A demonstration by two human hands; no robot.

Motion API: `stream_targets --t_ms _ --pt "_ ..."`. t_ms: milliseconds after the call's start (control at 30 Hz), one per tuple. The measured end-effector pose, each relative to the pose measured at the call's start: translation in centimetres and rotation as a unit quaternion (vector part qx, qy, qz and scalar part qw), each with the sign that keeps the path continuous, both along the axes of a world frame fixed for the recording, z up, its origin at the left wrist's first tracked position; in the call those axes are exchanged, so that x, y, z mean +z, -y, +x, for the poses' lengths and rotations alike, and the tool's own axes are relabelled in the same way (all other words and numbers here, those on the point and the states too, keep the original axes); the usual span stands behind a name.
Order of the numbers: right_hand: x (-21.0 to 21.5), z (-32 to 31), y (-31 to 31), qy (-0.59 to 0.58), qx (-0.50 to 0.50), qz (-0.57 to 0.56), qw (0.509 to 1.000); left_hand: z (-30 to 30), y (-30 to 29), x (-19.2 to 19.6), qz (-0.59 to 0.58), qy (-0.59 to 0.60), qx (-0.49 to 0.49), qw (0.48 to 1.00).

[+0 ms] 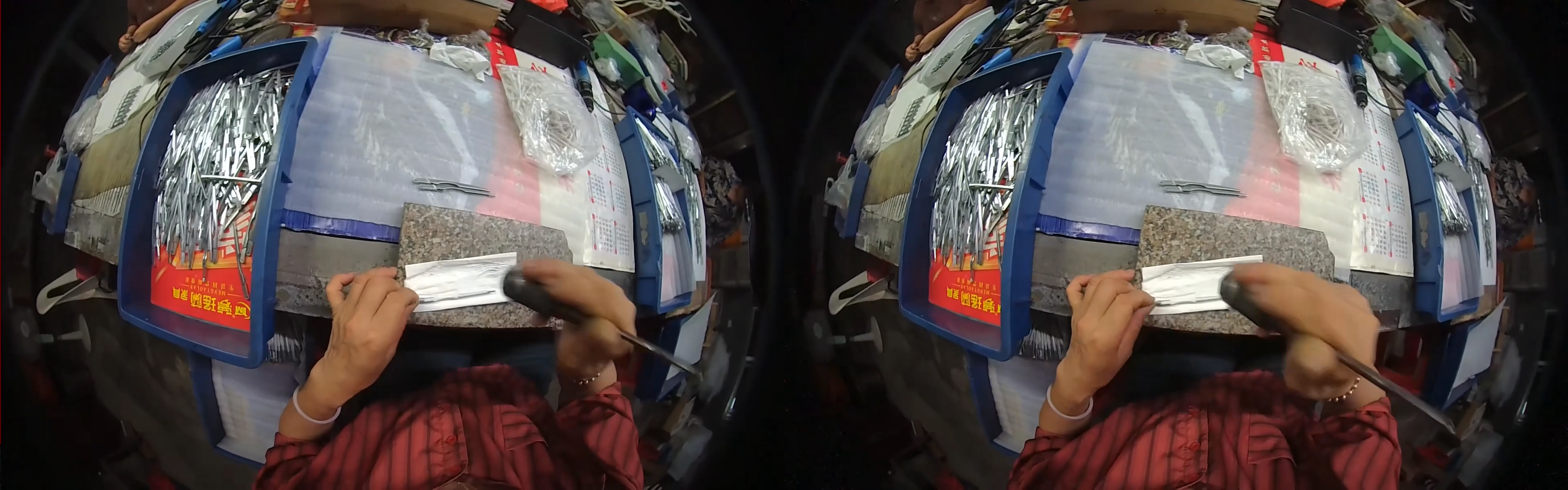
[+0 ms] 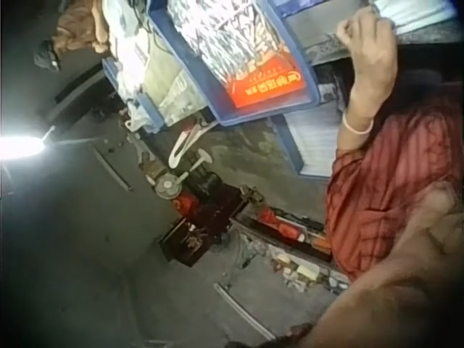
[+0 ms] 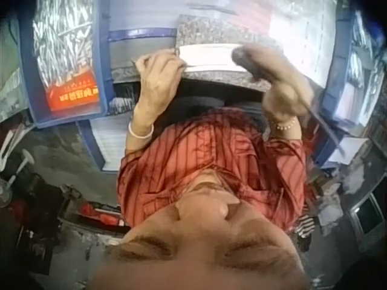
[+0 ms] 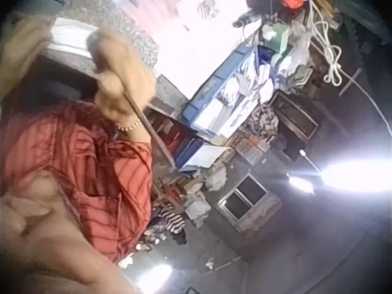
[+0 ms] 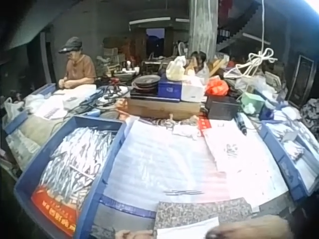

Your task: Sorting and assembling small metal pins into trays and paper envelopes at a workshop bench.

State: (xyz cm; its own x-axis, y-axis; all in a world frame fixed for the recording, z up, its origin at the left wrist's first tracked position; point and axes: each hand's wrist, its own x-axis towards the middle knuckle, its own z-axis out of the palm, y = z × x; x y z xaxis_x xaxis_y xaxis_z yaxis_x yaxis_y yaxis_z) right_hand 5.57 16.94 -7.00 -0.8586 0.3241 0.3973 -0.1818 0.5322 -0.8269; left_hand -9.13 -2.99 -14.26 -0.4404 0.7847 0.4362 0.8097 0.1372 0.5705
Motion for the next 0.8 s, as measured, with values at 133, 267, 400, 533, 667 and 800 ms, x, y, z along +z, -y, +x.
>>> stream_targets --t_ms 133,267,400,533,667,800 --pt "-1.8 -0.8 -0.3 0.145 -0.003 0.121 0.982 0.1 -0.3 0.4 -0.011 0.007 -0.004 1.000" --pt "-0.5 0.5 -1.3 0.101 -0.048 0.139 0.984 0.5 0.5 0.8 -0.015 -0.012 0.024 1.000" --pt "-1.1 3.2 -0.3 0.065 -0.074 -0.060 0.993 2.1 2.7 1.9 0.041 0.019 0.049 0.998" --pt "-2.4 3.6 1.8 0.203 0.034 -0.332 0.921 3.7 3.0 3.1 0.072 0.068 0.021 0.995" --pt "-3.0 3.0 3.1 0.204 0.029 -0.332 0.920 5.5 4.2 3.1 0.069 0.124 0.026 0.990" --pt "-3.5 3.2 3.8 0.203 0.051 -0.240 0.948 6.4 5.5 3.6 0.008 0.350 0.033 0.936"
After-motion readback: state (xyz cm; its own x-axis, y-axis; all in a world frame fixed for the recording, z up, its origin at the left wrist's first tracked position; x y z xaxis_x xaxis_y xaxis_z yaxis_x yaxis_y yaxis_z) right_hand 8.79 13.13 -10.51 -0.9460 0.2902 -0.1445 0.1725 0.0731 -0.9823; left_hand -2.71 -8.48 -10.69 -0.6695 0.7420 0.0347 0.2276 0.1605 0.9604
